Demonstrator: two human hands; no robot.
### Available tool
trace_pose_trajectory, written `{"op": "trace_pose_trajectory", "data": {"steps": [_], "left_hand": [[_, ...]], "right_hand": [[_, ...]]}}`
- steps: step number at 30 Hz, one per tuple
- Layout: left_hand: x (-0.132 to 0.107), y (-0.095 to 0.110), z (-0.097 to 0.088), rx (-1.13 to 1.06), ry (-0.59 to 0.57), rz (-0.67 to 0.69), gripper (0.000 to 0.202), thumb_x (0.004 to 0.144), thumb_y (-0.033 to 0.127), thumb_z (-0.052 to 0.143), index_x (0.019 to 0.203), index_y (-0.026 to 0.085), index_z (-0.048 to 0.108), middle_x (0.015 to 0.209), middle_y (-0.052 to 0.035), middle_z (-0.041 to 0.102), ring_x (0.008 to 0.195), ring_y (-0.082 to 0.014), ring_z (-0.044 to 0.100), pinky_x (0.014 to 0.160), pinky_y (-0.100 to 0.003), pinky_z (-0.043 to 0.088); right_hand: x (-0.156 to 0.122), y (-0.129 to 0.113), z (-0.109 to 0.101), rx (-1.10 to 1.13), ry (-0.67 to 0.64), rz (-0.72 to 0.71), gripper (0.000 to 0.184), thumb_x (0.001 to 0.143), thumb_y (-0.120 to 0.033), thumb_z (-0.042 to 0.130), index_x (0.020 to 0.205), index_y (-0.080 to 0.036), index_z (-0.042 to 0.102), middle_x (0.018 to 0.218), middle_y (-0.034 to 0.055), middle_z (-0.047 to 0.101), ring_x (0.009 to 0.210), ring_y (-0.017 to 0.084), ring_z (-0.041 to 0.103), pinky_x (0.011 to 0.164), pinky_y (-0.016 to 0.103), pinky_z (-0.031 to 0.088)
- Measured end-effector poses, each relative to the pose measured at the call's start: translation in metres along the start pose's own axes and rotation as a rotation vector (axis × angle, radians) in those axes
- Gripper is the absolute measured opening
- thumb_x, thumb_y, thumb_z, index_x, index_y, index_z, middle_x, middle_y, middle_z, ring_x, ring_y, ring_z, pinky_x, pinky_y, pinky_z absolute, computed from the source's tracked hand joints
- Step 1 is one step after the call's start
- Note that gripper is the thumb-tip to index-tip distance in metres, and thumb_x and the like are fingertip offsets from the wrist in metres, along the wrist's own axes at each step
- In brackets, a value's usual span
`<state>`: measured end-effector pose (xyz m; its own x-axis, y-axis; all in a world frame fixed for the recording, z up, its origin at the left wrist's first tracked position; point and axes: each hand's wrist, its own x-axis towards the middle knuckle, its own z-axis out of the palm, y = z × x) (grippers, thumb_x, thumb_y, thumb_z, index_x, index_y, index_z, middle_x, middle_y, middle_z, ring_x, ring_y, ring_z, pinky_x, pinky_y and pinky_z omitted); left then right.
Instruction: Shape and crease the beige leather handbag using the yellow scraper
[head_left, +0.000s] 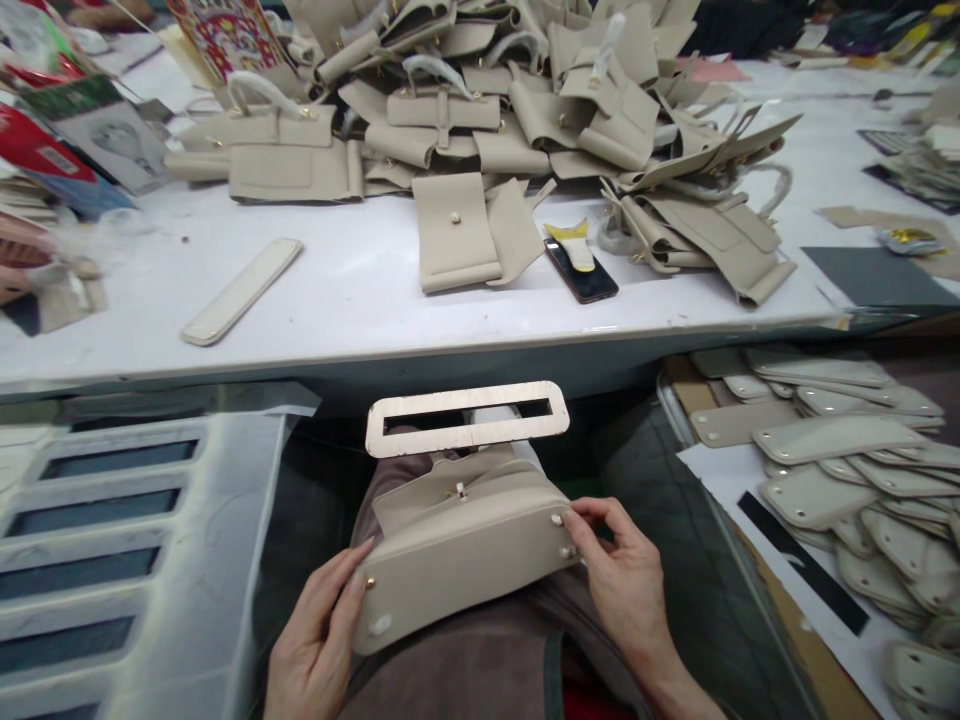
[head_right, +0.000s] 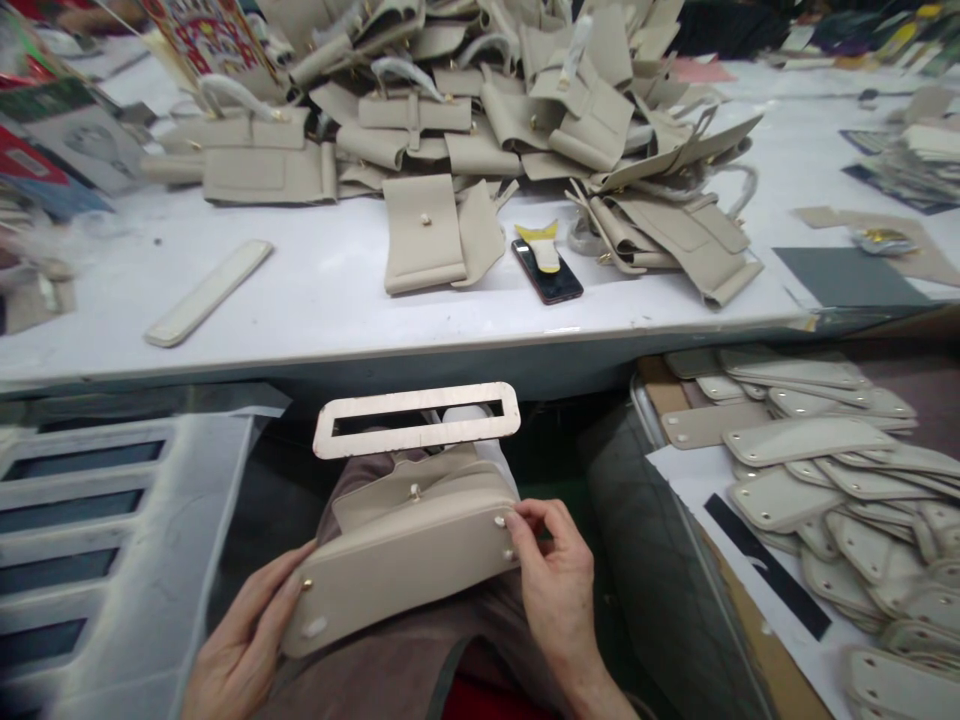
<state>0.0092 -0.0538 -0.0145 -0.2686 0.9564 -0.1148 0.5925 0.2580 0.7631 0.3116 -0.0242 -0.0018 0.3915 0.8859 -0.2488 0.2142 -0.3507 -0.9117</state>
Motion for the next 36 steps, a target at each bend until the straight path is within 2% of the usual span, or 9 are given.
{"op": "trace_pose_trajectory", "data": {"steps": [5, 9, 14, 18, 22, 25, 28, 31, 36], "left_hand": [[-0.001, 0.000, 0.000, 0.020, -0.003, 0.045, 0.037, 0.086, 0.052, 0.054, 0.109, 0.028, 0.071, 0.116, -0.0031, 0.069, 0.108, -0.0234, 0.064, 0.099, -0.034, 0.051], [0.002, -0.007, -0.002, 0.069, -0.015, 0.120, 0.036, 0.088, 0.048, 0.053, 0.111, 0.027, 0.071, 0.118, -0.0044, 0.067, 0.109, -0.0237, 0.064, 0.099, -0.034, 0.051], [0.014, -0.010, -0.011, 0.166, -0.190, 0.307, 0.036, 0.094, 0.036, 0.045, 0.123, 0.033, 0.067, 0.133, -0.0023, 0.060, 0.120, -0.0227, 0.059, 0.104, -0.034, 0.048], [0.027, 0.010, -0.012, 0.254, -0.316, 0.469, 0.034, 0.095, 0.035, 0.048, 0.124, 0.035, 0.065, 0.126, -0.0023, 0.066, 0.113, -0.0226, 0.063, 0.099, -0.035, 0.051], [0.040, 0.048, 0.011, 0.367, -0.419, 0.636, 0.036, 0.094, 0.039, 0.055, 0.129, 0.032, 0.062, 0.121, -0.0057, 0.067, 0.108, -0.0249, 0.063, 0.093, -0.037, 0.051], [0.047, 0.079, 0.035, 0.384, -0.554, 0.601, 0.035, 0.096, 0.041, 0.051, 0.127, 0.029, 0.063, 0.119, -0.0071, 0.066, 0.105, -0.0247, 0.062, 0.090, -0.036, 0.050], [0.052, 0.101, 0.051, 0.358, -0.670, 0.507, 0.029, 0.096, 0.040, 0.051, 0.114, 0.026, 0.069, 0.103, -0.0065, 0.067, 0.092, -0.0225, 0.064, 0.080, -0.032, 0.048], [0.054, 0.109, 0.057, 0.343, -0.703, 0.452, 0.025, 0.097, 0.035, 0.050, 0.098, 0.021, 0.071, 0.090, -0.0056, 0.064, 0.084, -0.0212, 0.063, 0.074, -0.030, 0.045], [0.057, 0.109, 0.064, 0.338, -0.687, 0.459, 0.024, 0.097, 0.038, 0.050, 0.095, 0.021, 0.068, 0.089, -0.0046, 0.061, 0.080, -0.0199, 0.061, 0.068, -0.030, 0.040]], "right_hand": [[0.005, 0.000, -0.002, -0.001, -0.048, 0.092, 0.030, 0.084, -0.051, 0.065, 0.090, -0.021, 0.062, 0.079, -0.0016, 0.055, 0.067, 0.015, 0.053, 0.059, 0.026, 0.044], [0.010, 0.005, -0.005, -0.038, -0.110, 0.048, 0.032, 0.087, -0.050, 0.062, 0.104, -0.023, 0.063, 0.079, -0.0025, 0.050, 0.068, 0.015, 0.051, 0.061, 0.028, 0.044], [0.018, 0.005, -0.008, -0.110, -0.208, -0.072, 0.029, 0.093, -0.047, 0.055, 0.104, -0.024, 0.067, 0.106, 0.0036, 0.056, 0.094, 0.019, 0.056, 0.075, 0.030, 0.049], [0.018, 0.005, -0.007, -0.068, -0.268, -0.060, 0.030, 0.094, -0.047, 0.053, 0.109, -0.026, 0.067, 0.114, 0.0045, 0.054, 0.100, 0.019, 0.057, 0.077, 0.028, 0.051], [0.016, 0.007, -0.001, -0.037, -0.240, -0.073, 0.029, 0.094, -0.047, 0.055, 0.107, -0.026, 0.070, 0.113, 0.0042, 0.054, 0.098, 0.019, 0.058, 0.075, 0.027, 0.051], [0.016, 0.008, 0.004, -0.034, -0.221, -0.066, 0.030, 0.091, -0.049, 0.057, 0.105, -0.027, 0.072, 0.112, 0.0043, 0.054, 0.093, 0.018, 0.059, 0.073, 0.028, 0.051], [0.017, 0.007, 0.007, -0.015, -0.197, -0.057, 0.032, 0.089, -0.050, 0.060, 0.104, -0.026, 0.074, 0.110, 0.0047, 0.055, 0.091, 0.019, 0.060, 0.071, 0.028, 0.052], [0.018, 0.007, 0.008, 0.013, -0.158, -0.044, 0.031, 0.087, -0.050, 0.063, 0.102, -0.025, 0.075, 0.108, 0.0045, 0.055, 0.087, 0.018, 0.061, 0.069, 0.027, 0.053], [0.017, 0.006, 0.013, 0.023, -0.142, -0.053, 0.028, 0.088, -0.048, 0.062, 0.100, -0.026, 0.075, 0.108, 0.0039, 0.055, 0.086, 0.017, 0.060, 0.070, 0.027, 0.052]]}}
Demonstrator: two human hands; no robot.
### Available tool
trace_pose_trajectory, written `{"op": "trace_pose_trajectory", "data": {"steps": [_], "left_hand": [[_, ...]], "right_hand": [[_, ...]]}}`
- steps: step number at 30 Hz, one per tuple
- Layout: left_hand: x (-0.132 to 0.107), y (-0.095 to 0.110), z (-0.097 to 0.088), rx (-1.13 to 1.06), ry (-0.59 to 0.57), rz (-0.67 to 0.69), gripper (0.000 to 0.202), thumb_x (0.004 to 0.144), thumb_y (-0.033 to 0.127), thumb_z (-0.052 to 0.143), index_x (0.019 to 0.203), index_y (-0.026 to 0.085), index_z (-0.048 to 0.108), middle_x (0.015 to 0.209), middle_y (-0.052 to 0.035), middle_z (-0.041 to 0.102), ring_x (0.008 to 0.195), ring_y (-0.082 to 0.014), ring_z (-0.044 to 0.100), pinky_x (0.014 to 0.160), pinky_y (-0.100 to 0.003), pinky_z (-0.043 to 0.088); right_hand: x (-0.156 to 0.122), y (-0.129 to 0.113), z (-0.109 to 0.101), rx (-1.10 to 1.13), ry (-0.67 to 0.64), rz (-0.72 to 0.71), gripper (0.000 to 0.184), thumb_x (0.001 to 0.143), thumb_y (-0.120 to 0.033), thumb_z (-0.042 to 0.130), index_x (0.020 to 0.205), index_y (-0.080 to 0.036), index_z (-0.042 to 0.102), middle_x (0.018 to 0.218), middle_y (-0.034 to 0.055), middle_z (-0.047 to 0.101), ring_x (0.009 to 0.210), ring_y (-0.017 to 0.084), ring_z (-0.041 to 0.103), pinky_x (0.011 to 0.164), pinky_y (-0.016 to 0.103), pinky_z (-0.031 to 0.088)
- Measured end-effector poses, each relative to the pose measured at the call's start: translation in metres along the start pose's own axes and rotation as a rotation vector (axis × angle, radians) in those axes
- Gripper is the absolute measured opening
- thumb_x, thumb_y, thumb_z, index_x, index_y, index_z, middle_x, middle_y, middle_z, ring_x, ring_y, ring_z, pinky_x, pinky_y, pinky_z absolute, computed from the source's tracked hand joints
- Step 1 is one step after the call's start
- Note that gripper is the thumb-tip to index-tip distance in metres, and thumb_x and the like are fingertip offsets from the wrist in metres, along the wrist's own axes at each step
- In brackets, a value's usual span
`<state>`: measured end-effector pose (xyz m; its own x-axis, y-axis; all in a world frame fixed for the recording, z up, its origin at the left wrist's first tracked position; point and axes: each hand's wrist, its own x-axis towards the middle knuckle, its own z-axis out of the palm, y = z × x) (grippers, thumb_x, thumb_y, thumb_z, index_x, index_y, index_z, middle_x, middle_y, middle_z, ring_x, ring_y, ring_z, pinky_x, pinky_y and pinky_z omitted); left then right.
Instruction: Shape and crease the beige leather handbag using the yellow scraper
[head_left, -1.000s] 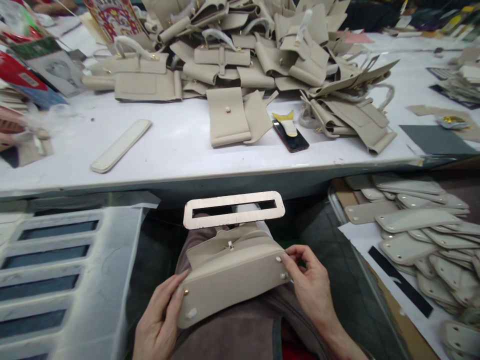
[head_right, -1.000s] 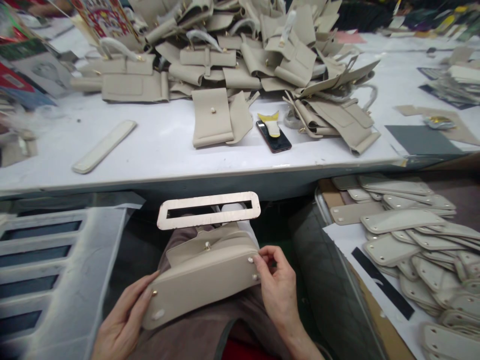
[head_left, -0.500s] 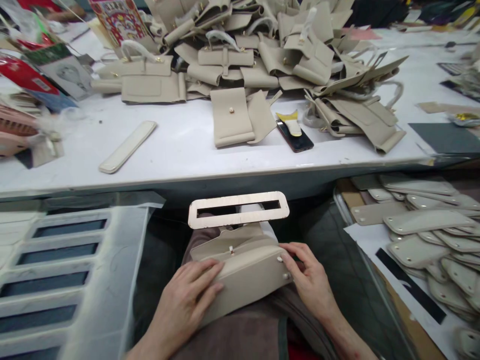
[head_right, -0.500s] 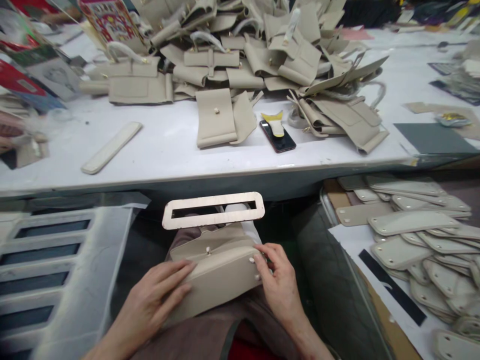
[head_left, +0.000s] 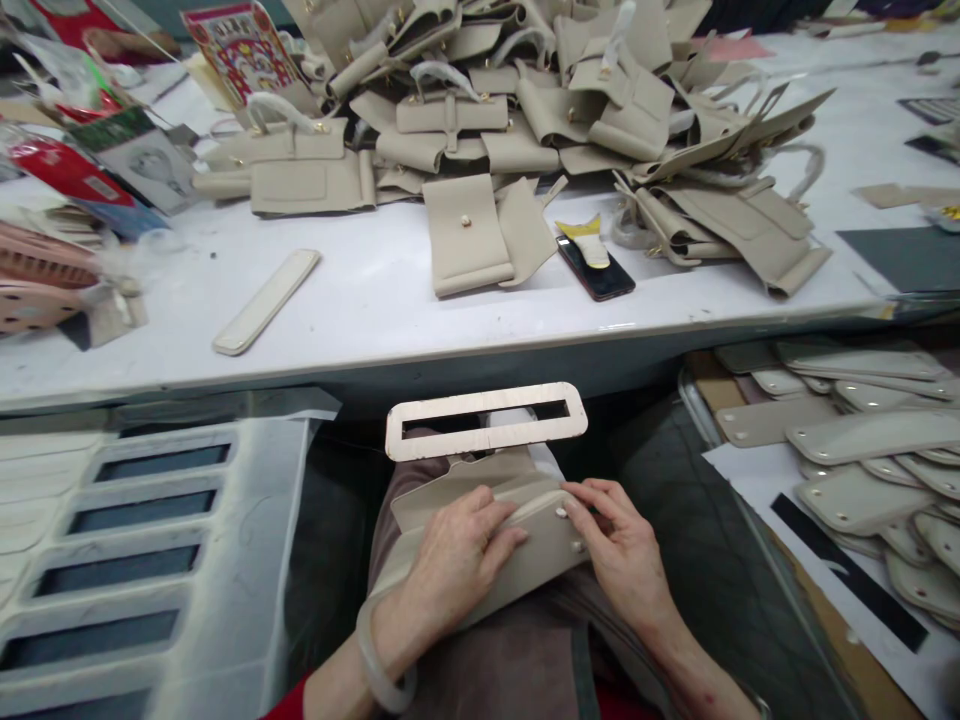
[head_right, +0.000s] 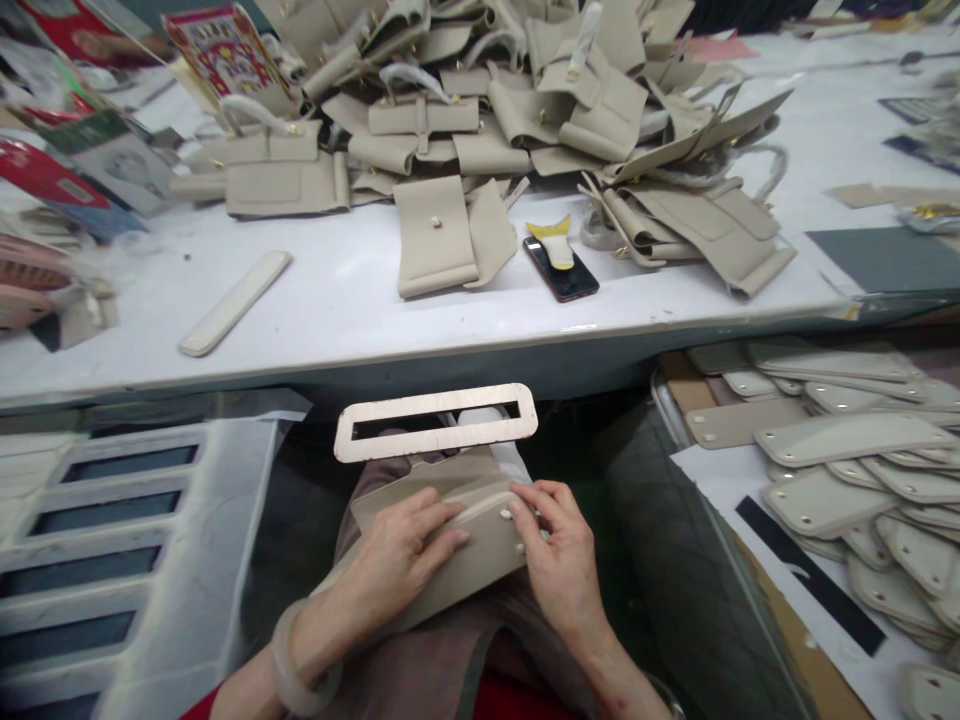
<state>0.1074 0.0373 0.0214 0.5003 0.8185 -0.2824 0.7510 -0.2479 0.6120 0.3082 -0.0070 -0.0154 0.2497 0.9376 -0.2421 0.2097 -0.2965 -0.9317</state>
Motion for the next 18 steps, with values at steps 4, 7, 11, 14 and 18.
{"op": "trace_pose_trajectory", "data": {"steps": [4, 7, 11, 14, 18], "left_hand": [[0.008, 0.001, 0.007, 0.028, 0.027, 0.004, 0.030, 0.097, 0.037, 0.048, 0.077, 0.019, 0.063, 0.083, -0.0044, 0.060, 0.073, -0.0186, 0.058, 0.065, -0.031, 0.036], [0.013, 0.002, 0.009, -0.006, 0.027, -0.006, 0.028, 0.096, 0.034, 0.051, 0.074, 0.019, 0.060, 0.079, -0.0043, 0.060, 0.070, -0.0184, 0.058, 0.065, -0.031, 0.036], [0.019, 0.009, 0.006, -0.036, 0.043, 0.051, 0.025, 0.096, 0.034, 0.052, 0.078, 0.019, 0.062, 0.083, -0.0042, 0.060, 0.075, -0.0186, 0.058, 0.066, -0.030, 0.037], [0.022, 0.014, 0.006, -0.033, 0.057, 0.077, 0.027, 0.096, 0.032, 0.051, 0.075, 0.018, 0.060, 0.082, -0.0033, 0.059, 0.074, -0.0177, 0.057, 0.066, -0.030, 0.036], [0.020, 0.017, 0.002, -0.098, 0.096, 0.062, 0.027, 0.096, 0.030, 0.052, 0.073, 0.017, 0.056, 0.078, -0.0017, 0.057, 0.072, -0.0164, 0.054, 0.065, -0.029, 0.035]], "right_hand": [[0.001, 0.001, 0.003, 0.016, 0.011, -0.004, 0.027, 0.088, -0.046, 0.062, 0.099, -0.025, 0.074, 0.108, 0.0049, 0.055, 0.082, 0.017, 0.061, 0.068, 0.028, 0.051], [0.002, 0.002, 0.004, 0.025, 0.020, -0.008, 0.027, 0.088, -0.046, 0.063, 0.098, -0.024, 0.074, 0.107, 0.0057, 0.055, 0.081, 0.017, 0.061, 0.066, 0.028, 0.051], [0.001, 0.002, 0.006, 0.046, 0.004, -0.010, 0.028, 0.088, -0.046, 0.062, 0.098, -0.023, 0.074, 0.108, 0.0060, 0.056, 0.084, 0.019, 0.061, 0.068, 0.029, 0.051], [-0.002, -0.003, 0.010, 0.045, 0.011, -0.021, 0.026, 0.088, -0.045, 0.062, 0.096, -0.023, 0.073, 0.106, 0.0050, 0.056, 0.084, 0.018, 0.060, 0.071, 0.030, 0.050], [-0.005, -0.013, 0.013, 0.088, 0.030, -0.034, 0.024, 0.087, -0.044, 0.063, 0.096, -0.024, 0.072, 0.107, 0.0039, 0.056, 0.087, 0.018, 0.060, 0.074, 0.031, 0.051]]}}
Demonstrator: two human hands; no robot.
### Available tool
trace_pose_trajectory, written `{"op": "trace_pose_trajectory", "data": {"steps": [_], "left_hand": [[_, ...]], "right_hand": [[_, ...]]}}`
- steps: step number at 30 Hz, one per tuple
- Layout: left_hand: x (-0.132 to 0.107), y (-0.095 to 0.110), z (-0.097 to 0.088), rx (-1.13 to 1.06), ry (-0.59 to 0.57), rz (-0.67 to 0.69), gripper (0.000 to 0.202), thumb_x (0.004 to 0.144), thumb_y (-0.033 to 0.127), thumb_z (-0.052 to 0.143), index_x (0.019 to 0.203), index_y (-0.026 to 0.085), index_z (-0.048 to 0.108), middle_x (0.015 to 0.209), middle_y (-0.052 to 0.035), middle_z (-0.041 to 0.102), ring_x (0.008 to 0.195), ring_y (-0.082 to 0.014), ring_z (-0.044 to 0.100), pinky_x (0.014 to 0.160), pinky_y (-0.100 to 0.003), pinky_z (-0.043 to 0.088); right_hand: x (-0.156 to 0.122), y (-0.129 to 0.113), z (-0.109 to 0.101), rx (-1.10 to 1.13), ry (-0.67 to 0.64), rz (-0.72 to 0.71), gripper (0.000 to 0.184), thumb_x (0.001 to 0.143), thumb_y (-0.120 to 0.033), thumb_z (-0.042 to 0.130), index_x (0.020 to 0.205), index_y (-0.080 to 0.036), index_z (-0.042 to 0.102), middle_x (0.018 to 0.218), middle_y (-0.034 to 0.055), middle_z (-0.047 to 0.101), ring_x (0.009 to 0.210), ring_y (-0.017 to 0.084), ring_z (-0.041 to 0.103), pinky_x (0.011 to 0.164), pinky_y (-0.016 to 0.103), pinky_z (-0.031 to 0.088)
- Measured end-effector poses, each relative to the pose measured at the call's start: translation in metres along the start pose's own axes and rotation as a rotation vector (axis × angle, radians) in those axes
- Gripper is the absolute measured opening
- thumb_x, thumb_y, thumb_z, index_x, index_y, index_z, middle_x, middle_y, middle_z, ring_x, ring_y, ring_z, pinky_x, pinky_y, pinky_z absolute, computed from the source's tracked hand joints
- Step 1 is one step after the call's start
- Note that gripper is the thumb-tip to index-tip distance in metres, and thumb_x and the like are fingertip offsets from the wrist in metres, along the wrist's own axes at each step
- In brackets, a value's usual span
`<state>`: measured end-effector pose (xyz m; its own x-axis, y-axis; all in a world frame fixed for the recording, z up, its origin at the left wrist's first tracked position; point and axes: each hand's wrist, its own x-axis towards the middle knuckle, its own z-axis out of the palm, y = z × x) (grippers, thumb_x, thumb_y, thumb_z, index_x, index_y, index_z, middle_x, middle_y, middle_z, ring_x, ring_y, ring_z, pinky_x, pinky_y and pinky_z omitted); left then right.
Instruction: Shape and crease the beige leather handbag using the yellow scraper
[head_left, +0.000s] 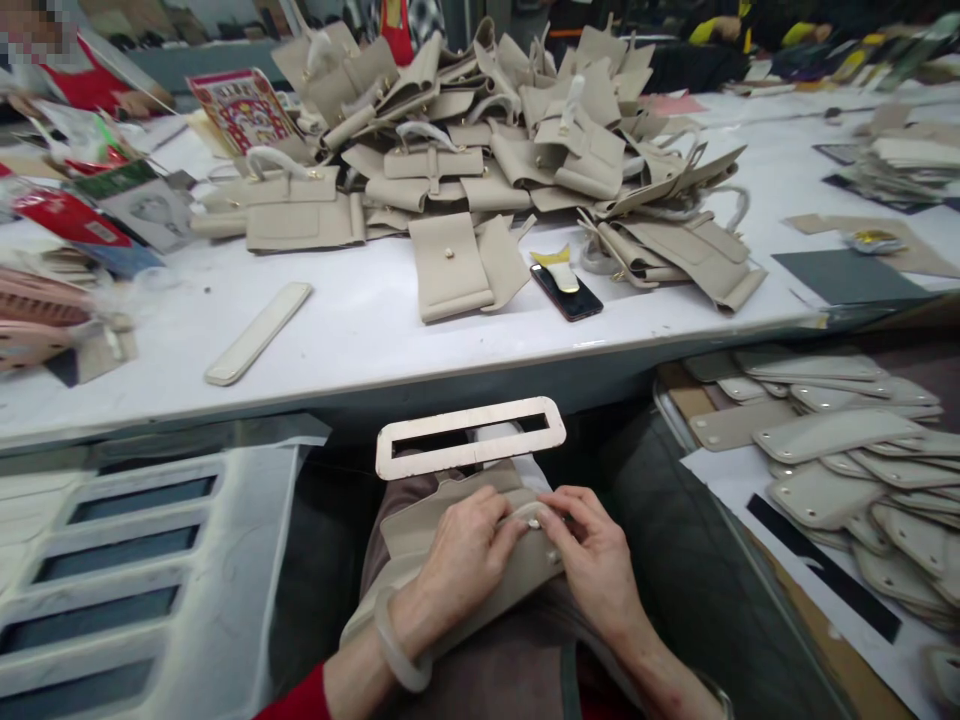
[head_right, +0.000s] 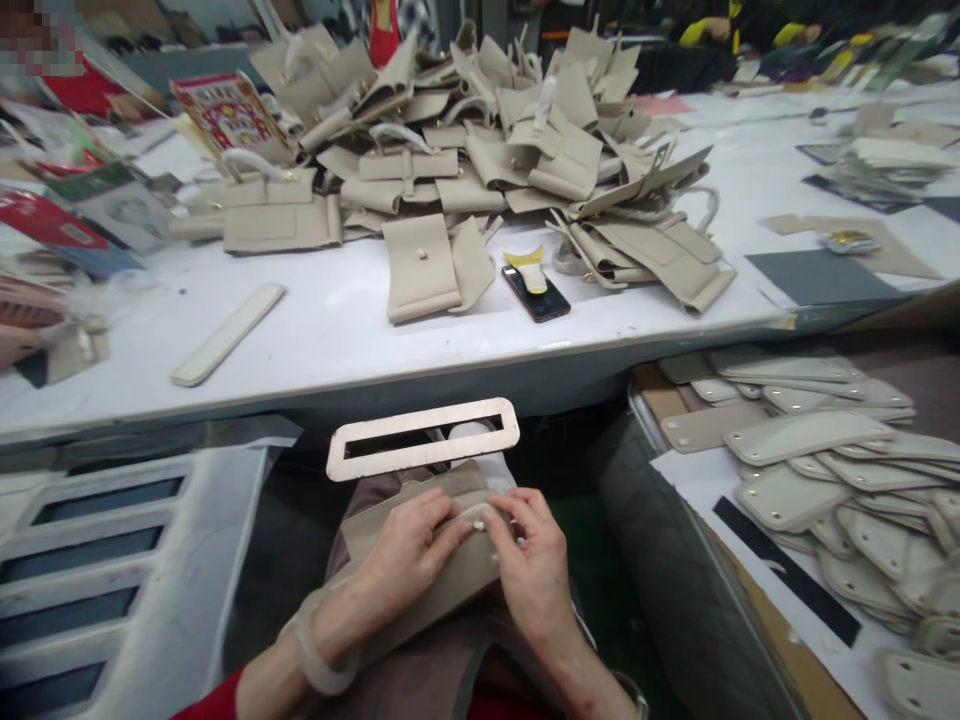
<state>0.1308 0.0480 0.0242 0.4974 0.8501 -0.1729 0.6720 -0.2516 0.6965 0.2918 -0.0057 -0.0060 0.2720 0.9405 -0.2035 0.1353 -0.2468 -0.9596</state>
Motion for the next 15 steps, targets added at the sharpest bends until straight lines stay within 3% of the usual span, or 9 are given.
{"op": "trace_pose_trajectory", "data": {"steps": [5, 9, 11, 13, 15], "left_hand": [[-0.014, 0.005, -0.018, -0.116, 0.086, -0.020, 0.028, 0.096, 0.033, 0.052, 0.073, 0.017, 0.058, 0.076, -0.0005, 0.056, 0.072, -0.0150, 0.054, 0.068, -0.029, 0.036], [-0.027, 0.011, -0.029, -0.174, 0.146, -0.034, 0.029, 0.096, 0.035, 0.052, 0.075, 0.017, 0.061, 0.076, -0.0005, 0.056, 0.073, -0.0148, 0.054, 0.068, -0.029, 0.037], [-0.034, 0.014, -0.034, -0.202, 0.173, -0.033, 0.030, 0.096, 0.036, 0.052, 0.076, 0.018, 0.062, 0.077, -0.0006, 0.057, 0.073, -0.0149, 0.054, 0.067, -0.028, 0.037], [-0.041, 0.015, -0.040, -0.235, 0.198, -0.030, 0.026, 0.096, 0.038, 0.053, 0.084, 0.019, 0.065, 0.080, -0.0004, 0.058, 0.074, -0.0149, 0.054, 0.067, -0.028, 0.039], [-0.050, 0.015, -0.047, -0.267, 0.211, -0.023, 0.022, 0.095, 0.039, 0.055, 0.104, 0.023, 0.067, 0.084, 0.0005, 0.060, 0.076, -0.0147, 0.054, 0.069, -0.027, 0.040]], "right_hand": [[-0.014, -0.001, -0.005, 0.024, 0.108, 0.042, 0.036, 0.081, -0.052, 0.069, 0.103, -0.023, 0.065, 0.106, 0.0048, 0.056, 0.094, 0.022, 0.059, 0.074, 0.031, 0.053], [-0.033, 0.002, -0.001, 0.073, 0.023, 0.151, 0.046, 0.083, -0.059, 0.064, 0.106, -0.021, 0.054, 0.074, -0.0008, 0.057, 0.064, 0.017, 0.058, 0.056, 0.028, 0.049], [-0.042, -0.003, 0.005, 0.174, -0.037, 0.158, 0.046, 0.085, -0.061, 0.061, 0.106, -0.021, 0.050, 0.070, -0.0012, 0.058, 0.056, 0.016, 0.056, 0.048, 0.027, 0.047], [-0.048, -0.014, 0.011, 0.229, -0.050, 0.125, 0.044, 0.086, -0.061, 0.060, 0.104, -0.022, 0.050, 0.074, 0.0008, 0.061, 0.056, 0.016, 0.057, 0.046, 0.027, 0.046], [-0.053, -0.028, 0.016, 0.246, -0.050, 0.073, 0.040, 0.087, -0.059, 0.060, 0.102, -0.022, 0.051, 0.078, 0.0021, 0.063, 0.060, 0.017, 0.058, 0.048, 0.026, 0.048]]}}
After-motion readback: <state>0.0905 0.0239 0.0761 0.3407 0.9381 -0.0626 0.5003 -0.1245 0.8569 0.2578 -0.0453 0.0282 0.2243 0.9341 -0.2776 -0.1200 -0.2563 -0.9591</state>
